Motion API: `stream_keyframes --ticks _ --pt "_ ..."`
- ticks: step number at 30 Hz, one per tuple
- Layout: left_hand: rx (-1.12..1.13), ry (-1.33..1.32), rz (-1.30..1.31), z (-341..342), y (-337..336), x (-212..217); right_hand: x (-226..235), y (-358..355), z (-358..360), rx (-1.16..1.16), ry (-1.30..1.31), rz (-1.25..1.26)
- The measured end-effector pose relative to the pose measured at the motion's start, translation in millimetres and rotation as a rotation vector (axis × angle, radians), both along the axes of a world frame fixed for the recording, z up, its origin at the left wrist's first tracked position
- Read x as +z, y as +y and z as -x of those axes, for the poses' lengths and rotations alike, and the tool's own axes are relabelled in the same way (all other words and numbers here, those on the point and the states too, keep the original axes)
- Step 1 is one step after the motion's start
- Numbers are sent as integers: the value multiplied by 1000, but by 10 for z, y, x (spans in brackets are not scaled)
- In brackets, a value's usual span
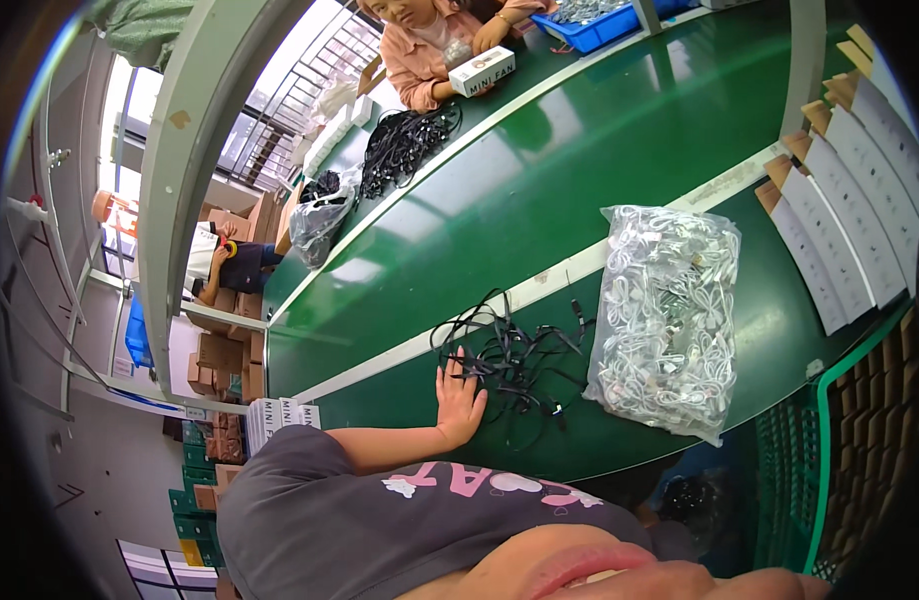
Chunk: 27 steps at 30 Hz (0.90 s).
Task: The person packages mini fans by putting cables and lanyards into product boxes, closing the boxes, and stacking them on the table by hand.
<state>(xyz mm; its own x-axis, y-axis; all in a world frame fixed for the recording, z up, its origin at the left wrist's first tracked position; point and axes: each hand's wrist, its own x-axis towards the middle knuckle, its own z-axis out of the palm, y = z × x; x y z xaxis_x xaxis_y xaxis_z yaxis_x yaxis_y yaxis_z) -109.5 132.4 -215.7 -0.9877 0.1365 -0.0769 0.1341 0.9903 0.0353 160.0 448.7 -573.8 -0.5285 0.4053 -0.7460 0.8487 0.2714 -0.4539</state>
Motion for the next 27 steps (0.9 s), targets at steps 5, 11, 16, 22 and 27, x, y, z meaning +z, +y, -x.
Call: stream_keyframes --ticks 5,11,16,22,27 --pt "-20 64 -46 9 42 2 -97 112 165 30 18 -3" --pt "-14 75 -60 -18 -4 -3 -257 163 444 67 55 5" --pt "-34 108 -71 -50 -23 -8 -386 251 614 94 97 11" --pt "-56 180 -191 -109 -63 -48 -614 323 862 136 152 40" --pt "27 426 -676 -221 -122 -82 -784 499 1075 126 203 185"
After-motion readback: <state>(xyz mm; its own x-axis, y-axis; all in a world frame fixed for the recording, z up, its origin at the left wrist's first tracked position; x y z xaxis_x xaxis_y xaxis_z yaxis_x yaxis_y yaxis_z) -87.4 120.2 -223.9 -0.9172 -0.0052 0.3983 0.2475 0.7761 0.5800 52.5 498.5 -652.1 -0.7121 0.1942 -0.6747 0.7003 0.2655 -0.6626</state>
